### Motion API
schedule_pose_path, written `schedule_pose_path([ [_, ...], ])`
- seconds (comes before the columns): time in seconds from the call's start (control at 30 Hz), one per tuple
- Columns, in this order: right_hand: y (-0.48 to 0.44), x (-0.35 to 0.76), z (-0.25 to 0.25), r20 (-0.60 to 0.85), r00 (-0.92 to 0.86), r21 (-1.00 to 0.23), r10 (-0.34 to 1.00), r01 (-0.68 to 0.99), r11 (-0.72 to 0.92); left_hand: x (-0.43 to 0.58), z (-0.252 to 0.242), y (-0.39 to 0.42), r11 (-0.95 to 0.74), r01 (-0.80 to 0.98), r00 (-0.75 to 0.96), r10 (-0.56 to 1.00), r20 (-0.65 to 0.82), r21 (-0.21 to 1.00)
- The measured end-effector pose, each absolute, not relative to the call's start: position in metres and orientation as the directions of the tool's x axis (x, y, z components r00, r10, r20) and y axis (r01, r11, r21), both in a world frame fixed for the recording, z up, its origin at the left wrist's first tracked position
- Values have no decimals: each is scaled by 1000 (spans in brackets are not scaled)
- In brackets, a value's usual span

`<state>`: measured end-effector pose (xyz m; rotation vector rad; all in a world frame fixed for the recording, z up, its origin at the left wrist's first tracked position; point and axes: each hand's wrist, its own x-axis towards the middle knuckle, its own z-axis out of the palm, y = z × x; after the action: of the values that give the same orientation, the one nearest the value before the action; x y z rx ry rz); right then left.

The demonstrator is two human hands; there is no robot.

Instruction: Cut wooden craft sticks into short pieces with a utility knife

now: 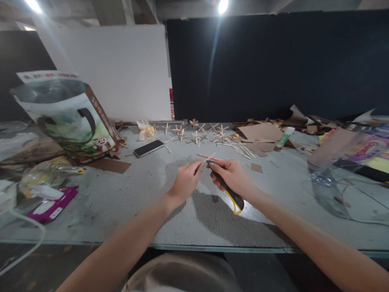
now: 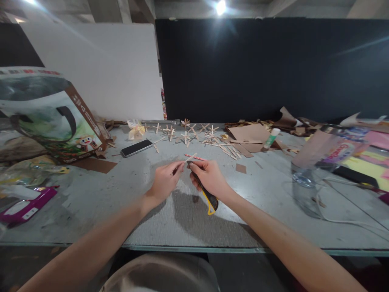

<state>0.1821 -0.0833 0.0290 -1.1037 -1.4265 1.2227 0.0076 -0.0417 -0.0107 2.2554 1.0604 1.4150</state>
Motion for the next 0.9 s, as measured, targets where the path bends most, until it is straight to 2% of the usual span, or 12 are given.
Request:
schedule_pose_path([
  [0.17, -83, 181, 30, 37, -179, -999, 983, -10, 36, 10, -9, -44, -684, 395, 231, 720, 655, 613],
  [0.4, -84, 181, 34, 41, -173, -993, 984, -119, 21, 14, -7, -41, -537, 304, 141, 843, 520, 787],
  [0.6, -85, 182, 34, 169, -102, -985, 980, -37, 167, 9, -5, -28, -381, 100, 116, 922, 370, 919],
  [0.77, -80, 181, 25, 218, -18, -976, 976, 24, 219, 10, 3, -32, -315, -52, 162, 934, 320, 948],
  [0.9, -77, 179, 21, 234, 35, -970, 972, 81, 231, 13, 7, -39, -316, -78, 230, 917, 326, 946],
])
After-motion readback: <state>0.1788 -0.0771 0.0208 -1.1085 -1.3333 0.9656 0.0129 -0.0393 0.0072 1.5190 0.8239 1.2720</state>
